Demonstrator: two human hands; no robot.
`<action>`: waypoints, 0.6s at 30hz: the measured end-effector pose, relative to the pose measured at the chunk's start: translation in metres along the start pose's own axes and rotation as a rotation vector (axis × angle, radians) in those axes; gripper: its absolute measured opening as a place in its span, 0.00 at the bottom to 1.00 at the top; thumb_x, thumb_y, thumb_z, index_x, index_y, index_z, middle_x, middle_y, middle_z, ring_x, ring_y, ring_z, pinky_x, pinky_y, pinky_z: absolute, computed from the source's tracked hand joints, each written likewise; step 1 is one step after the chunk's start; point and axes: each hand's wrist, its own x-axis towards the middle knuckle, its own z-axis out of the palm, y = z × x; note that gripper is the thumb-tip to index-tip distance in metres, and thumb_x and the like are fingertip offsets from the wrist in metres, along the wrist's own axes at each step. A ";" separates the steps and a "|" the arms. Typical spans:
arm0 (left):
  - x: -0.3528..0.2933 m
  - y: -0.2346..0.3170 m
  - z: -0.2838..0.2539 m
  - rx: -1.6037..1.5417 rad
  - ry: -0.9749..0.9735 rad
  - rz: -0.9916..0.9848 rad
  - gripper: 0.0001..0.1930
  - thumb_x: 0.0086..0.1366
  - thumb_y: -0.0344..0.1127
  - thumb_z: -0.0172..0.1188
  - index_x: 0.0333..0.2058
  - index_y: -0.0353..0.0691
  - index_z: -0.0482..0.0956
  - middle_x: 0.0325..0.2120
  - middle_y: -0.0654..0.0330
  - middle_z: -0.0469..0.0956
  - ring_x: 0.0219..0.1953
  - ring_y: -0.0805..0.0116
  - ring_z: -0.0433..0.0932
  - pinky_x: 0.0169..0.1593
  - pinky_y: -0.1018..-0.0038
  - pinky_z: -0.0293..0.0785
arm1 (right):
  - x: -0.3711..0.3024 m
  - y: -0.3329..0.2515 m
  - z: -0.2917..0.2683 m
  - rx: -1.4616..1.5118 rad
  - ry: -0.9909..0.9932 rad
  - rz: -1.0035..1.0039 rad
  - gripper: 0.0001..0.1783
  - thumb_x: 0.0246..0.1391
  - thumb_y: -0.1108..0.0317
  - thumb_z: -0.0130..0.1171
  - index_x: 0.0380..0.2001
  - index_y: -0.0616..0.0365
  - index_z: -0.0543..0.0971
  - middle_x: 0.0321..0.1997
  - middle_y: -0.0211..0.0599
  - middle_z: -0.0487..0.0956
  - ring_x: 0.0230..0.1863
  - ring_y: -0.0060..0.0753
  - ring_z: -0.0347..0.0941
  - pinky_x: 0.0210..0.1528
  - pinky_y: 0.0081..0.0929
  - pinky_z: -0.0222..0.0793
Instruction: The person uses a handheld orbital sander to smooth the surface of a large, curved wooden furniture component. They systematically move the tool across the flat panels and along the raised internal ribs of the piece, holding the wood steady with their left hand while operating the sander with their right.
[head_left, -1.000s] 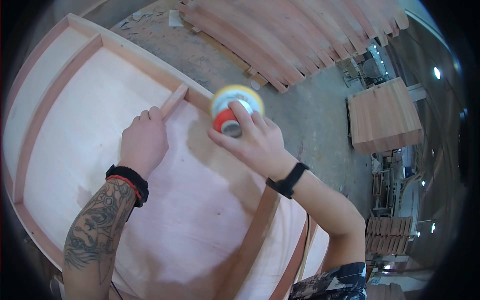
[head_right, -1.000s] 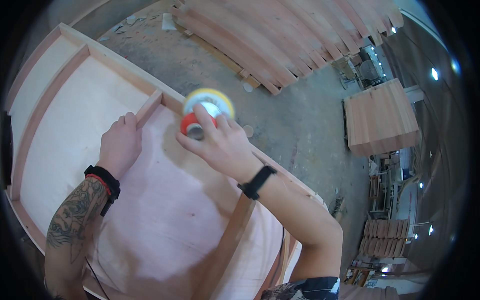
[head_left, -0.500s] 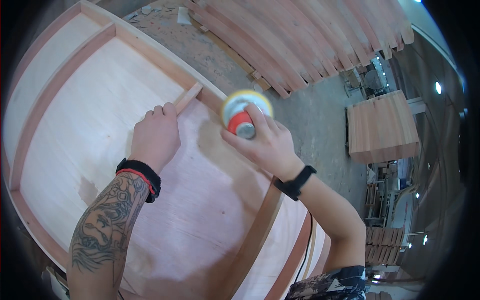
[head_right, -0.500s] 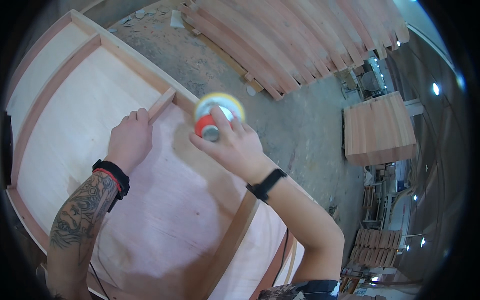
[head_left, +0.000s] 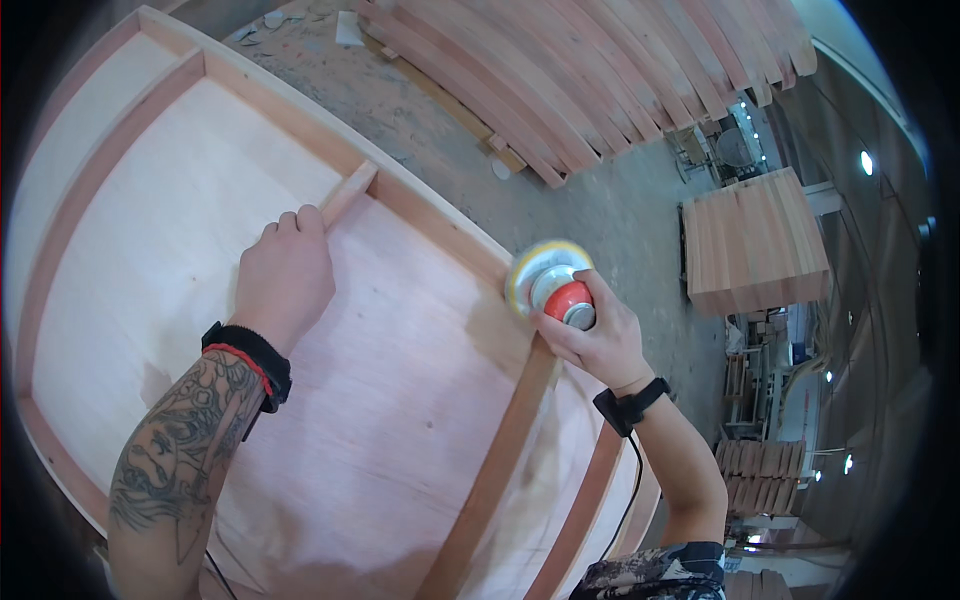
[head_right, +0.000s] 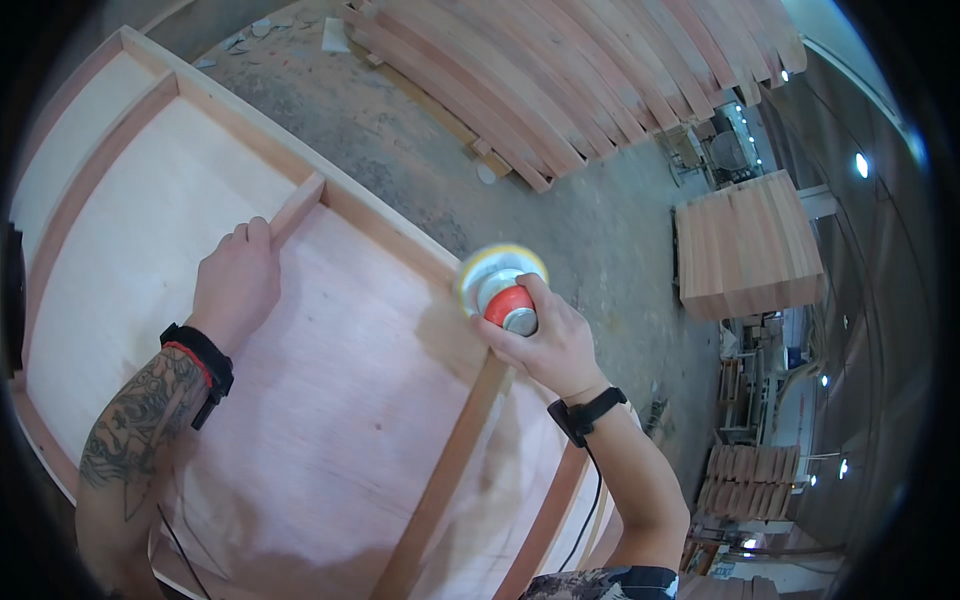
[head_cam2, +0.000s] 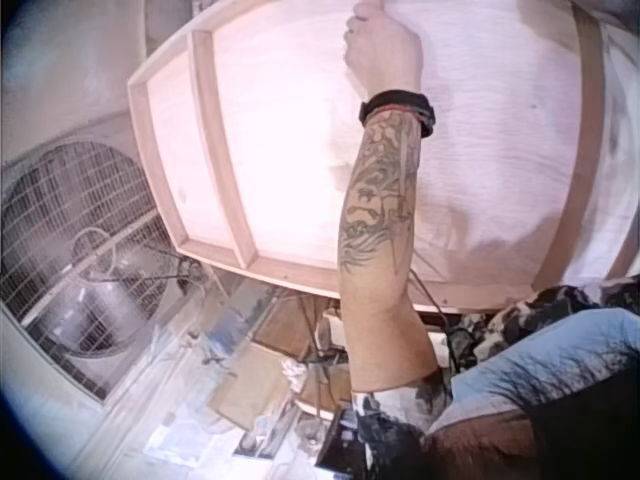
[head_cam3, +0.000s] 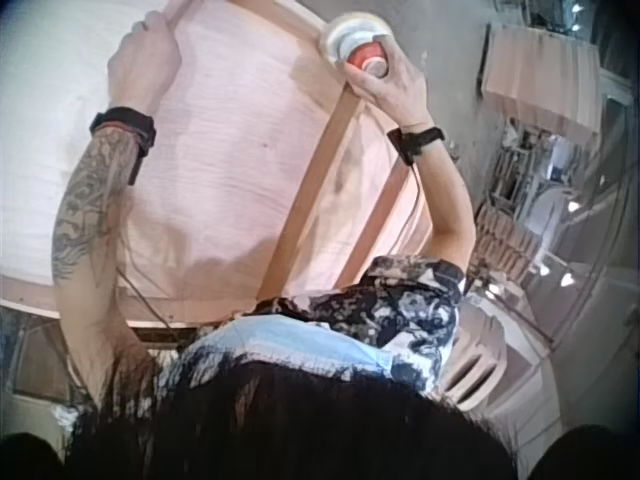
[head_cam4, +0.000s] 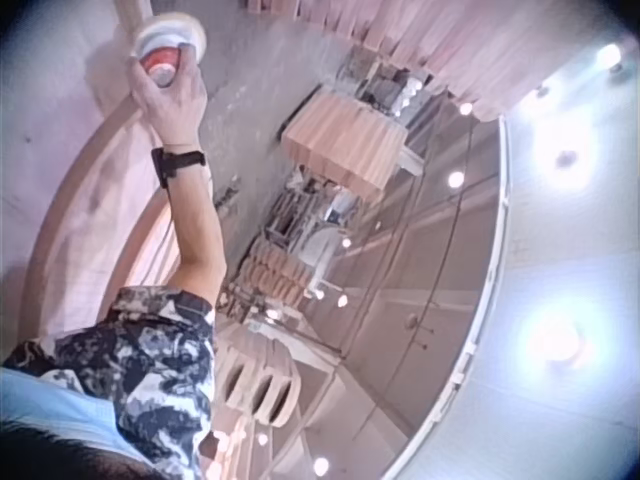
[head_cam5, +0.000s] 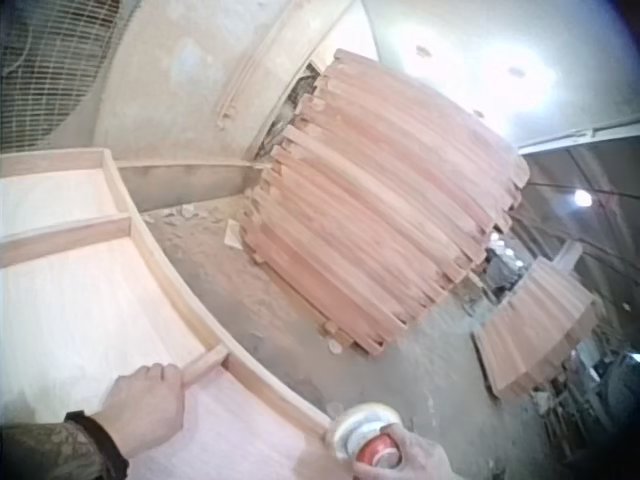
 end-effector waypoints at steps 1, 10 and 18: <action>-0.001 -0.001 0.003 -0.004 0.027 0.016 0.08 0.69 0.33 0.56 0.41 0.36 0.70 0.38 0.49 0.79 0.41 0.51 0.82 0.42 0.56 0.82 | 0.007 -0.002 0.000 0.014 -0.009 0.001 0.26 0.49 0.61 0.72 0.50 0.15 0.81 0.55 0.39 0.74 0.42 0.43 0.80 0.38 0.34 0.80; -0.001 -0.004 0.003 -0.046 0.037 0.002 0.09 0.68 0.33 0.58 0.41 0.36 0.69 0.37 0.49 0.79 0.39 0.48 0.81 0.42 0.54 0.80 | 0.152 -0.029 0.020 0.146 0.172 -0.042 0.21 0.55 0.56 0.66 0.54 0.26 0.81 0.59 0.49 0.73 0.41 0.49 0.83 0.37 0.39 0.83; 0.001 -0.003 0.006 -0.050 0.032 0.023 0.08 0.67 0.32 0.57 0.40 0.35 0.70 0.37 0.48 0.79 0.41 0.48 0.81 0.42 0.54 0.81 | 0.189 -0.027 0.031 0.347 0.151 0.012 0.30 0.56 0.51 0.66 0.63 0.34 0.75 0.60 0.54 0.74 0.39 0.58 0.83 0.44 0.45 0.82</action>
